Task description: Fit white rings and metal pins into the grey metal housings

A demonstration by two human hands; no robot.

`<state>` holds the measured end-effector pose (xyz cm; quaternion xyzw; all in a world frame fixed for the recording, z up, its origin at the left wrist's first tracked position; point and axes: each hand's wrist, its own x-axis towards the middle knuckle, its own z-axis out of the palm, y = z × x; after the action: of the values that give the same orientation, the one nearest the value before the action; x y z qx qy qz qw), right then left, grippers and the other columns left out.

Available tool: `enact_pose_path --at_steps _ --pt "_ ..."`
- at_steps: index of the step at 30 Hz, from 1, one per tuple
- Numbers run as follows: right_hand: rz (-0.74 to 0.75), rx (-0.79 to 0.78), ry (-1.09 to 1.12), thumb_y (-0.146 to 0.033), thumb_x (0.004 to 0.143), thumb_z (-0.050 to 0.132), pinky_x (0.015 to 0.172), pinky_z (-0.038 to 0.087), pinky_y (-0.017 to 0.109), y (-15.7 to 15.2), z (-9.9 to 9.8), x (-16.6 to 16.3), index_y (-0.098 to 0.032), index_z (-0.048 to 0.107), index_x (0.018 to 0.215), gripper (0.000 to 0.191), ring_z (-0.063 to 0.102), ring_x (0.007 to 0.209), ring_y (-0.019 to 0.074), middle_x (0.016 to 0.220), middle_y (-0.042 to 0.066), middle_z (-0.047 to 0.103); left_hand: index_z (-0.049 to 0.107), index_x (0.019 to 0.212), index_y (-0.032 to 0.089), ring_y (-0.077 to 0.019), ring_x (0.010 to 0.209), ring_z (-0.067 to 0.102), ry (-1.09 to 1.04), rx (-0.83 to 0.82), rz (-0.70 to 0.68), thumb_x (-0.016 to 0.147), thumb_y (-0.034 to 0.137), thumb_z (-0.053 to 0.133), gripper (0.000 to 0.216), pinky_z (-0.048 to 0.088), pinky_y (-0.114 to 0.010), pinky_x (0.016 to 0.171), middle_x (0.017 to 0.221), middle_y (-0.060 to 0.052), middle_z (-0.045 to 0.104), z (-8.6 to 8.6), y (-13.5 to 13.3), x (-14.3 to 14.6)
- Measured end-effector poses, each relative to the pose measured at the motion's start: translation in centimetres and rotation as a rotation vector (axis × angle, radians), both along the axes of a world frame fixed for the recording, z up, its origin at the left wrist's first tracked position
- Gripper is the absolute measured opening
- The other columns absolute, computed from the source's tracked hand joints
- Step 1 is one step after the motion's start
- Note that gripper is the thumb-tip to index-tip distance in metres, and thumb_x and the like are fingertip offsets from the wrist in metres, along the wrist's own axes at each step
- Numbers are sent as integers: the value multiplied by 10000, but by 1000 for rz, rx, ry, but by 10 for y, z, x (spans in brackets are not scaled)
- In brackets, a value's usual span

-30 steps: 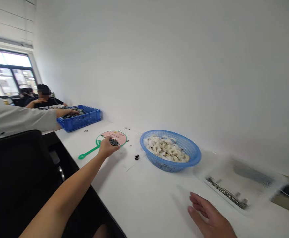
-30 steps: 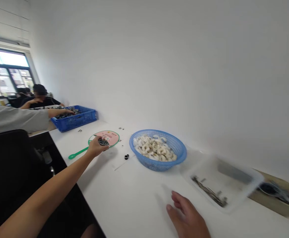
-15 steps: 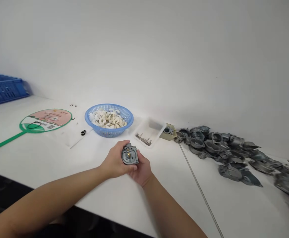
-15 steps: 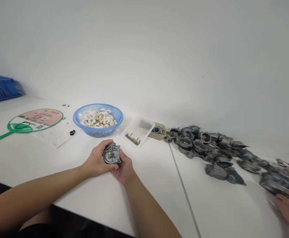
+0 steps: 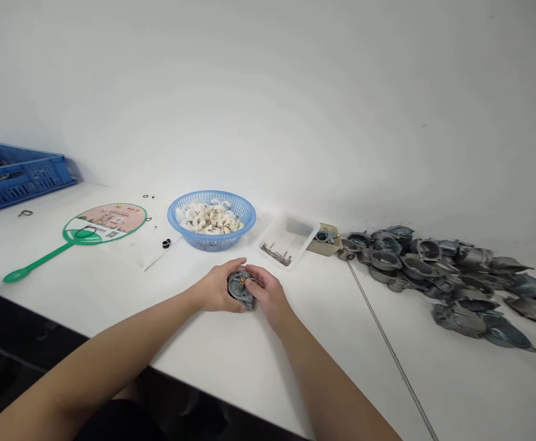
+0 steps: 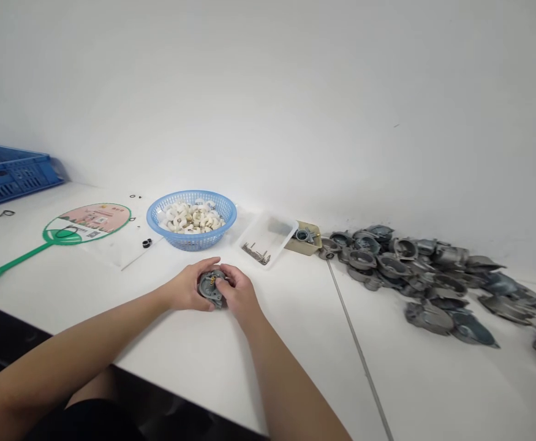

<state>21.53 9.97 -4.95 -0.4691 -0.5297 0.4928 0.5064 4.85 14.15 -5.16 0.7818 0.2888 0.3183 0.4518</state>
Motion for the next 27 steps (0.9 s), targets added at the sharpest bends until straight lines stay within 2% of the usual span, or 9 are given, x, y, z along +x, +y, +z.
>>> enact_pose_path --at_steps 3,6,9,12,15,18,21,24,27 --pt "67 28 -78 -327 683 659 869 452 392 -2 4 5 -195 561 1047 400 581 954 229 1013 58 635 262 1371 181 -288 1143 484 -68 -46 -39 475 228 796 1045 443 -381 926 1319 -133 436 -7 2 -1" --pt "139 43 -115 -347 663 685 792 476 368 -4 4 9 -189 512 1060 461 584 908 220 995 64 621 261 1368 184 -292 1123 497 -98 -95 -71 470 214 804 1050 469 -380 881 1328 -151 411 -10 6 -6" --pt "132 53 -185 -375 657 695 722 478 336 -3 3 12 -196 472 1069 501 580 855 199 1019 66 596 347 1320 180 -283 1060 525 -82 -54 -19 434 230 824 1007 481 -384 844 1283 -150 434 -7 10 -13" --pt "80 53 -257 -393 634 710 681 478 323 -2 1 11 -196 461 1045 520 579 809 187 1036 72 580 463 1225 155 -248 936 558 -30 13 65 408 258 838 904 479 -388 818 1117 -119 525 -3 11 -18" --pt "61 53 -262 -386 626 721 754 483 344 -1 1 10 -201 420 1135 620 578 923 214 1155 100 533 486 1185 136 -209 832 571 -10 -22 56 448 269 827 823 484 -366 774 945 -72 566 -2 11 -20" --pt "127 65 -247 -380 635 724 870 451 367 -2 2 10 -196 369 1241 726 541 1057 239 1228 115 497 490 1178 147 -197 815 571 -21 -27 27 480 255 814 777 478 -359 778 905 -49 572 -4 11 -21" --pt "163 71 -314 -358 613 741 868 451 379 -3 4 11 -186 412 1223 714 558 1027 246 1136 96 568 501 1164 148 -203 845 568 -51 -11 22 485 235 807 750 468 -366 804 926 -55 580 -7 13 -22" --pt "64 68 -419 -330 582 758 851 452 379 -5 7 10 -192 427 1213 725 565 998 241 1101 75 592 499 1167 140 -208 875 570 -74 -32 19 511 203 783 718 465 -368 812 960 -77 597 -7 15 -22" --pt "21 79 -498 -338 589 748 794 459 351 -6 10 6 -193 515 1106 585 583 923 226 1012 49 626 506 1158 137 -204 894 568 -68 -53 55 533 183 755 675 463 -369 822 1004 -98 605 -7 16 -22"
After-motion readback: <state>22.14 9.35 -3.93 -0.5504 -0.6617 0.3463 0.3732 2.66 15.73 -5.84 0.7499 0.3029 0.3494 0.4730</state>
